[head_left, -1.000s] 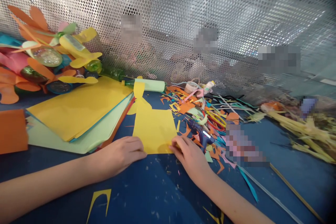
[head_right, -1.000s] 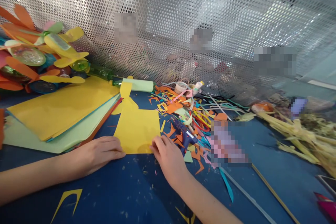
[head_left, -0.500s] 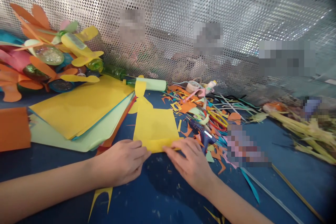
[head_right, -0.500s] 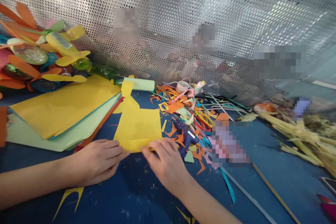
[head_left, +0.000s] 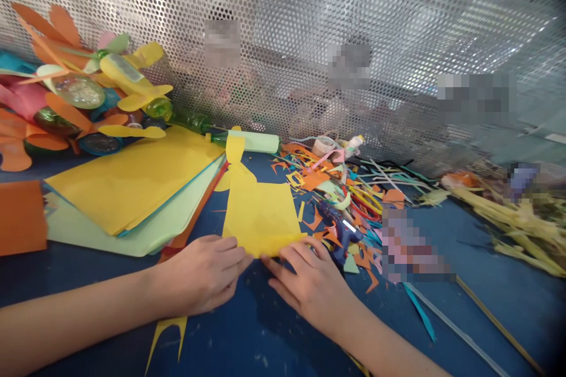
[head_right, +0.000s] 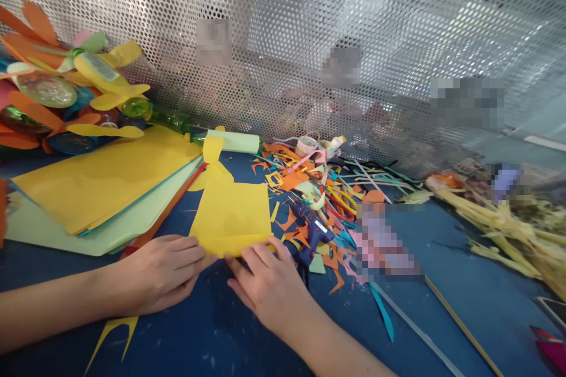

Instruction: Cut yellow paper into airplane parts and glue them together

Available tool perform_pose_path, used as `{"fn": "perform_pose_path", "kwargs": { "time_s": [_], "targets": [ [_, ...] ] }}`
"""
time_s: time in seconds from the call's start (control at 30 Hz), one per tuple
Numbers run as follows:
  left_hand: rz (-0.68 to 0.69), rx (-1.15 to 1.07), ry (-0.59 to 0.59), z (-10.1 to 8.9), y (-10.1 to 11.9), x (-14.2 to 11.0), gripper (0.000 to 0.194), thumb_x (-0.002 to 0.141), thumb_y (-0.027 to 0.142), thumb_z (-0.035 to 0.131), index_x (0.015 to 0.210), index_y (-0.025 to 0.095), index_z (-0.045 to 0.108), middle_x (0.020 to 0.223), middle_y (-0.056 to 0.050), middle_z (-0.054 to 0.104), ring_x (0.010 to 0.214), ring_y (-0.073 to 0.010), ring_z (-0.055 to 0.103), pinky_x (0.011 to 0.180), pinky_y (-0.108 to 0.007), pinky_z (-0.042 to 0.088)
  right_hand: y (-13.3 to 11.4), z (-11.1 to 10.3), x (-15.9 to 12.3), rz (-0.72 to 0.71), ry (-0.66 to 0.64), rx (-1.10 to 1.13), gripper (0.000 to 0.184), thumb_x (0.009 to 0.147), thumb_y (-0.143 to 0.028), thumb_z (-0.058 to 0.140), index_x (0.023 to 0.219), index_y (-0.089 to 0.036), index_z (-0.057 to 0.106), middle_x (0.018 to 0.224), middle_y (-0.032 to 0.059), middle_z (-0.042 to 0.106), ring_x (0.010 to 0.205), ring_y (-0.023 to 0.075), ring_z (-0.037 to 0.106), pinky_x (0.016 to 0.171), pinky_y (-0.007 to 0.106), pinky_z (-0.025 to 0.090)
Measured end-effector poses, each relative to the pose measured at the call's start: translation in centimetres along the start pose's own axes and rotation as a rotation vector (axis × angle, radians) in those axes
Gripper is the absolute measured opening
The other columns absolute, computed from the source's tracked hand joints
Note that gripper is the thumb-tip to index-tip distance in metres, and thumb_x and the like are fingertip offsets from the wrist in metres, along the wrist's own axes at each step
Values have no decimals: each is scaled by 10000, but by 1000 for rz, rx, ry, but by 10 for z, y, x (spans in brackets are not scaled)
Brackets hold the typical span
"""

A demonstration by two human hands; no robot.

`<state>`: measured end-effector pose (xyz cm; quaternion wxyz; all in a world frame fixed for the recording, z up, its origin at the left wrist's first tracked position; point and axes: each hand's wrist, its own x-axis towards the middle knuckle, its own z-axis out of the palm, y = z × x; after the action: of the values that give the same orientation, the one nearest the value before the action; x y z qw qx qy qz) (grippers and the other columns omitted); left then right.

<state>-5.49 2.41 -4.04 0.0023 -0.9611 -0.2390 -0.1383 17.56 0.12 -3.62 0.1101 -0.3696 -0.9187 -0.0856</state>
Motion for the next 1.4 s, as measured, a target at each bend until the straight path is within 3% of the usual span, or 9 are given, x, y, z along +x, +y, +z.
{"fn": "perform_pose_path", "kwargs": {
  "time_s": [0.3,0.63,0.7,0.77,0.87,1.0,1.1,1.4],
  "targets": [
    [-15,-72,108,-2,-2,-2,234,818,212,448,1006,164,579,772,-69,605,768,-193,563,687,-295,491,-3,-14,-5,133,-55,-200,230,831,-117,434,748,-179,640,694,40,587,758,194,520,902,463,326],
    [-19,-103,119,-1,-4,-3,255,820,217,458,1041,167,576,788,-73,610,773,-195,570,694,-306,496,10,-19,-11,174,-82,-279,231,777,-106,478,625,-166,642,621,69,567,715,232,516,783,443,395],
    [-21,-103,94,-1,-3,-3,249,820,215,461,1037,165,574,793,-73,608,779,-198,566,701,-311,490,7,-20,-10,183,-2,-246,234,811,-146,475,667,-163,659,632,71,573,733,236,514,756,421,397],
    [-26,-102,76,-1,-2,-2,246,818,215,464,1034,164,571,797,-73,605,779,-200,560,703,-316,486,3,-17,-9,151,60,-151,217,850,-213,466,879,-165,676,710,68,600,766,228,514,746,392,398],
    [-34,-118,68,-2,-2,-1,242,812,210,475,1029,161,571,805,-72,602,786,-201,558,707,-317,485,-3,-8,-7,86,19,-10,297,876,-257,455,1134,-189,584,825,56,614,796,205,523,749,364,403],
    [31,-217,70,-8,-13,-1,203,809,188,491,972,156,606,818,-86,613,799,-197,568,724,-315,488,-3,1,-4,110,-55,32,274,879,-248,454,1101,-194,605,807,48,606,794,198,542,710,342,414],
    [73,-345,9,-18,-26,-2,183,810,158,489,907,160,645,831,-88,630,808,-181,582,731,-289,485,0,0,-3,101,-55,33,272,880,-250,451,1096,-201,610,797,47,602,785,193,552,697,333,420],
    [-76,-586,-125,-37,-46,-4,206,760,149,540,625,188,690,912,-64,691,808,-177,630,709,-268,483,3,1,-4,66,-50,28,275,872,-237,456,1090,-192,618,794,61,606,765,203,570,668,332,452]
  ]
}}
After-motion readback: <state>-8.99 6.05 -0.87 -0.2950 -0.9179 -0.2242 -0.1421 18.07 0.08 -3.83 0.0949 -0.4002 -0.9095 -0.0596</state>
